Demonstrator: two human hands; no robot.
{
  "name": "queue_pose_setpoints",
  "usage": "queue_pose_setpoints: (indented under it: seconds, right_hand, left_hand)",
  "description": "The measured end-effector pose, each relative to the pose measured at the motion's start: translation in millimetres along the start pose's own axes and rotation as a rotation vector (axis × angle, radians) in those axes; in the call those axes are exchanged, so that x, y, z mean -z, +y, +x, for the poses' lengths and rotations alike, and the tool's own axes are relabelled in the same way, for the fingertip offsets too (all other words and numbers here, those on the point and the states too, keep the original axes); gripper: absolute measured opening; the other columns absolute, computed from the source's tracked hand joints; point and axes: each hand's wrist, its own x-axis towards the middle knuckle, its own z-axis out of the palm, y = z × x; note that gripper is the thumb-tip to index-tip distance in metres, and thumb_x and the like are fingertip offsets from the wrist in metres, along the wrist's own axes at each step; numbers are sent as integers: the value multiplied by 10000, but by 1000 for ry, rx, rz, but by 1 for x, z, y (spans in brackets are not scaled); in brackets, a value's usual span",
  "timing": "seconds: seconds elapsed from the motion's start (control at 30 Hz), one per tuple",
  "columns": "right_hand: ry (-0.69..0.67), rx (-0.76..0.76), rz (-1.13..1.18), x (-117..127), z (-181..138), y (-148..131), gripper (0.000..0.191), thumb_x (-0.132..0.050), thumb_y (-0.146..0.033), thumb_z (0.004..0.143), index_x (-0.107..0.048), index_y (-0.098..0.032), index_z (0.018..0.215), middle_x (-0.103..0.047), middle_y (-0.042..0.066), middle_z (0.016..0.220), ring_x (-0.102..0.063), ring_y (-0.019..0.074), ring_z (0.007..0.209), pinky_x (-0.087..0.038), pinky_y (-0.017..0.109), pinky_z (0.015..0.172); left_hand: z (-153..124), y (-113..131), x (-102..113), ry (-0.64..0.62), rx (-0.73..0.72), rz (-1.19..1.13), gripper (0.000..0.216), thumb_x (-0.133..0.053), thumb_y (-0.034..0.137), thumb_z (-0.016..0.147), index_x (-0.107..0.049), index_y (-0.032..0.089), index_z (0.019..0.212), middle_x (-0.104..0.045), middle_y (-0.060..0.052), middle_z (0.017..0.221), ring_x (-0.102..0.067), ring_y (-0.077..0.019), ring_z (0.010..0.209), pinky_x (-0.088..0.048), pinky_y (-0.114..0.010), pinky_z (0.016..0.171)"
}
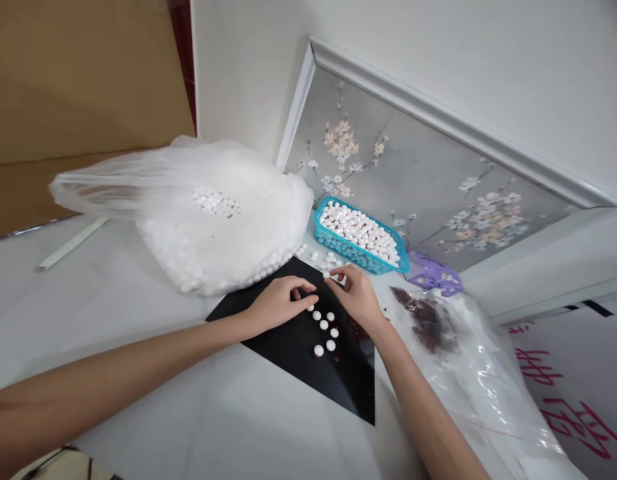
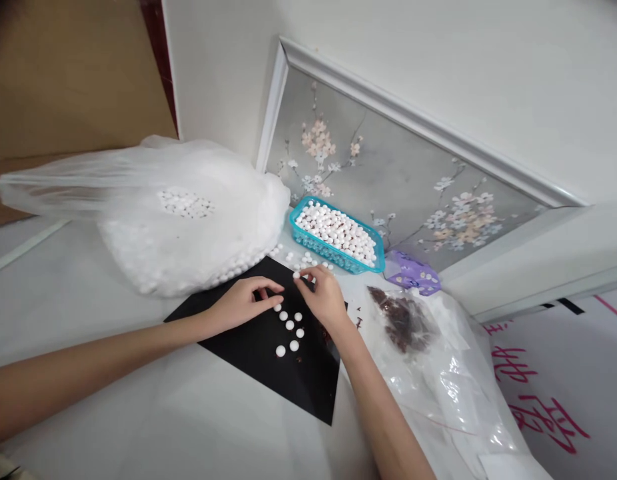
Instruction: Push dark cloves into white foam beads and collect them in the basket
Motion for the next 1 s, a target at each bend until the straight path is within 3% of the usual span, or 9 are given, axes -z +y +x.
queue_pose_setpoints:
  seconds: [0.13, 0.33, 0.47, 0.53, 0.7, 1.0]
  right_hand:
    - [-133, 111, 30, 23, -15, -21, 163, -577, -312, 792, -658, -212, 891, -550, 7, 775, -444, 86, 515, -384, 227, 517]
    - [-256, 173, 68, 36, -22, -37, 168, -576, -311, 805, -650, -224, 929, -549, 2, 788, -398, 67, 483, -367, 220, 498]
    - [-348, 99, 3, 45, -16, -20, 224, -562, -310, 792, -616, -206, 983, -574, 16, 848, -398, 73, 494, -381, 226, 517]
    - [-395, 32, -101, 51, -13, -4, 179, -569, -288, 767, -630, -196, 907, -596, 18, 832, -435, 87, 523, -384, 234, 543]
    - [-510, -14, -160, 53, -13, 22, 148, -601, -273, 711, -663, -197, 823, -633, 12, 761, -504, 112, 551, -375, 231, 528]
    - [-485, -35, -183, 39, -11, 10, 144, -522, -214, 732, -663, -181, 725, -618, 18, 654, -502, 131, 562, -364, 247, 539]
  left_hand:
    - [1, 5, -1, 3, 73, -231, 420, -591, 443, 767, -636, 159, 1073, -697, -50, 896, -620, -178, 834, -459, -268, 765]
    - [-2, 13, -2, -103, 183, -457, 292, -644, 404, 732, -693, 158, 884, -676, -26, 735, -589, -131, 682, -442, -225, 629]
    - [-1, 15, 0, -54, 302, -559, 279, -687, 368, 696, -681, 165, 887, -660, -9, 718, -569, -102, 674, -440, -204, 635]
    - [0, 14, 1, -26, 334, -582, 262, -693, 354, 692, -677, 166, 873, -653, -3, 722, -568, -95, 687, -440, -196, 648]
    - [1, 9, 0, -35, 322, -582, 246, -685, 365, 699, -680, 174, 853, -647, 1, 729, -564, -86, 677, -437, -192, 646]
    - [0, 12, 2, -15, 349, -609, 239, -695, 346, 686, -676, 168, 844, -630, 11, 694, -551, -83, 650, -437, -203, 644]
